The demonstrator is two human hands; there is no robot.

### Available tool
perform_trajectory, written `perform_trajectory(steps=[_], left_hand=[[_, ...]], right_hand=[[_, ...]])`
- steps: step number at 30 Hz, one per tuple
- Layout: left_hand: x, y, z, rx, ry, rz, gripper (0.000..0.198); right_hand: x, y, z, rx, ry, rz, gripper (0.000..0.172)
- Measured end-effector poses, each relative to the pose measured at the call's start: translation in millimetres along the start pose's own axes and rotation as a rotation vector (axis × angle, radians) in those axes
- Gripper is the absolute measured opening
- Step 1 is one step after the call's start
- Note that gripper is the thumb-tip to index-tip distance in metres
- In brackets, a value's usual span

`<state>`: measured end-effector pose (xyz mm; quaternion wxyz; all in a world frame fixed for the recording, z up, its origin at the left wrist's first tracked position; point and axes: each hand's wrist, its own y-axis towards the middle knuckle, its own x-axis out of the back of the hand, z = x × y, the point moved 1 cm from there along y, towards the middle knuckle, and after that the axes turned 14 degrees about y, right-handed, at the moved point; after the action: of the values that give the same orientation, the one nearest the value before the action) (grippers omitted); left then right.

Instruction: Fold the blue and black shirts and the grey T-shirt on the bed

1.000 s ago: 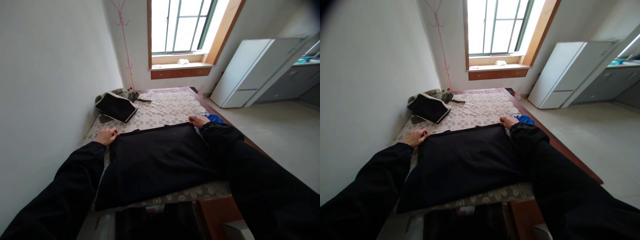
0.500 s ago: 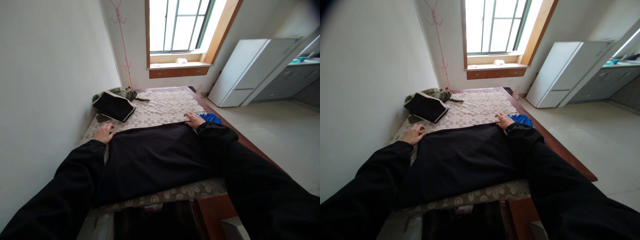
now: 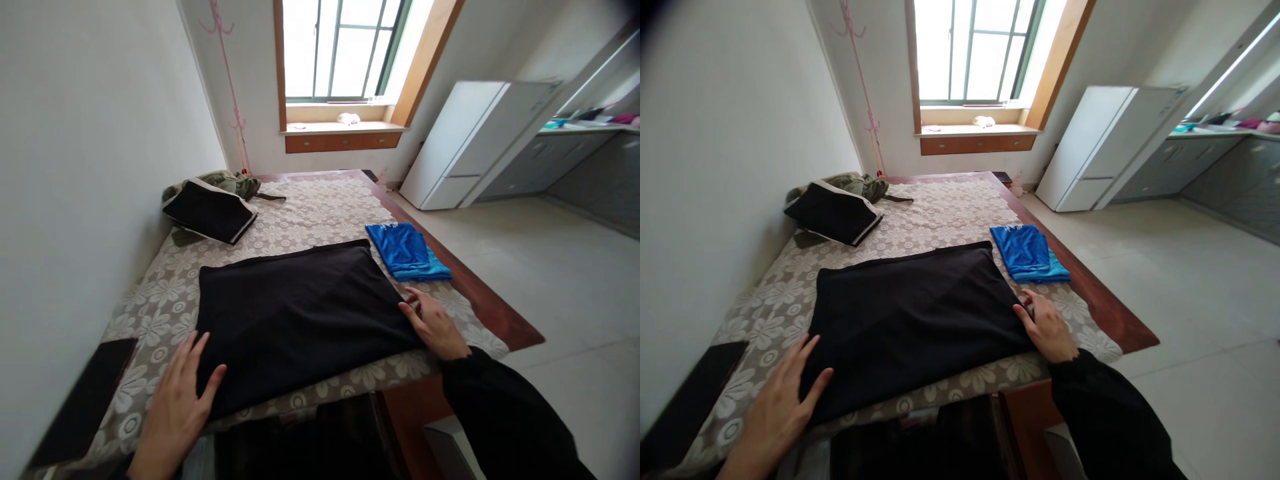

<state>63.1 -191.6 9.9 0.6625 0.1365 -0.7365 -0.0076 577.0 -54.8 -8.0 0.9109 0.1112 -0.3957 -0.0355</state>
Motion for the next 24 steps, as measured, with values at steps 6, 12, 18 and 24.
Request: perform_trajectory(steps=[6, 12, 18, 24], left_hand=[[19.5, -21, 28, 0.415, -0.103, 0.167, 0.061], [17.3, -25, 28, 0.467, -0.305, 0.048, 0.051], [11.3, -31, 40, 0.519, -0.334, 0.115, 0.062], [13.7, -36, 39, 0.481, -0.287, 0.251, 0.067]], right_hand=[[21, -19, -2, -0.200, 0.230, 0.067, 0.047], [26, -12, -6, -0.304, 0.512, 0.083, 0.051], [38, -14, -8, -0.259, 0.333, 0.159, 0.047], [46, -18, 0, -0.192, 0.240, 0.266, 0.053]])
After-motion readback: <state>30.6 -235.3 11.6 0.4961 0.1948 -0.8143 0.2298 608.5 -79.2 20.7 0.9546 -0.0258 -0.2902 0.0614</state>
